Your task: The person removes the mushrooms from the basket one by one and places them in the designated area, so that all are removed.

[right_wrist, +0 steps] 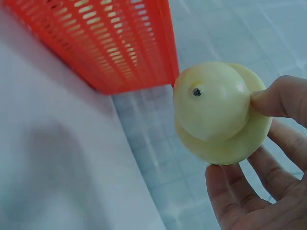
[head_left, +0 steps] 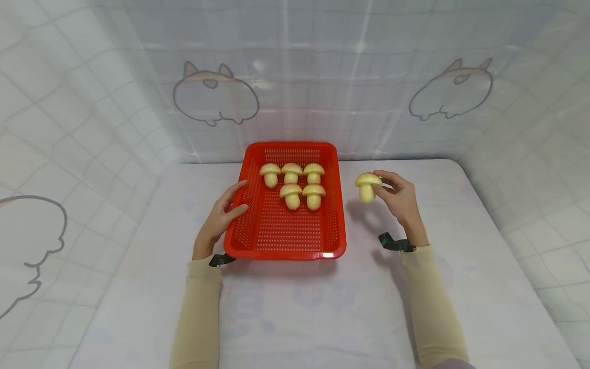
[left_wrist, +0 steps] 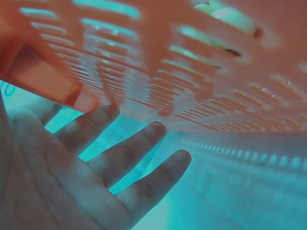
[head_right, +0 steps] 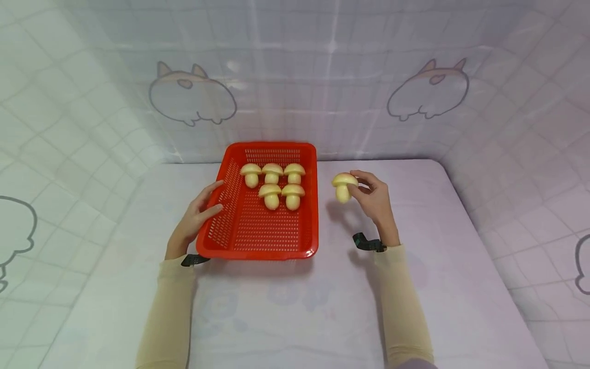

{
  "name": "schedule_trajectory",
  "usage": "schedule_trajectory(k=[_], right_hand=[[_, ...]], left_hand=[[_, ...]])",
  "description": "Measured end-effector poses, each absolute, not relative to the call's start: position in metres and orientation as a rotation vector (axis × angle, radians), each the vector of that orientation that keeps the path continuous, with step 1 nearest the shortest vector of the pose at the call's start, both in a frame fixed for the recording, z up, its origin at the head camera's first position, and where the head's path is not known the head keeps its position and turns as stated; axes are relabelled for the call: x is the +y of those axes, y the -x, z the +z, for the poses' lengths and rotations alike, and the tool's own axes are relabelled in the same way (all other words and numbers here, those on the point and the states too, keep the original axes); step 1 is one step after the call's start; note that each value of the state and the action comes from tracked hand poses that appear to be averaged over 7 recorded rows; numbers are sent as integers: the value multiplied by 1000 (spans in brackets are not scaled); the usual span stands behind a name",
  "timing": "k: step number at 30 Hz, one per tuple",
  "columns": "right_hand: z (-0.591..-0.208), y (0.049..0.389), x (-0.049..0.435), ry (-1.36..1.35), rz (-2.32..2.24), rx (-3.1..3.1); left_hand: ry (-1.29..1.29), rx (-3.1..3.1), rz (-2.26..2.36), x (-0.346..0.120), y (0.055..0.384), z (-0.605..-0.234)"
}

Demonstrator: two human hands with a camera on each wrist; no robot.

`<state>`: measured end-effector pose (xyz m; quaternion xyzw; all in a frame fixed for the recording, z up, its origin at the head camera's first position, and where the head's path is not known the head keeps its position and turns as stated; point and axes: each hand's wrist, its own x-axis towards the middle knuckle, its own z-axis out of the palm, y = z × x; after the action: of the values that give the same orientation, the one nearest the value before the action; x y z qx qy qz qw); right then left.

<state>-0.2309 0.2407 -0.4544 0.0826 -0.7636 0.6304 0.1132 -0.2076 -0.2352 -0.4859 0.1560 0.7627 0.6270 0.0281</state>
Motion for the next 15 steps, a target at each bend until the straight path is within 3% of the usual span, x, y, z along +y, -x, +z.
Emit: schedule_trajectory(k=[15], right_hand=[[-448,218,246,-159,1757,-2392]], left_hand=[[-483,2329,1939,-235,206,-487]])
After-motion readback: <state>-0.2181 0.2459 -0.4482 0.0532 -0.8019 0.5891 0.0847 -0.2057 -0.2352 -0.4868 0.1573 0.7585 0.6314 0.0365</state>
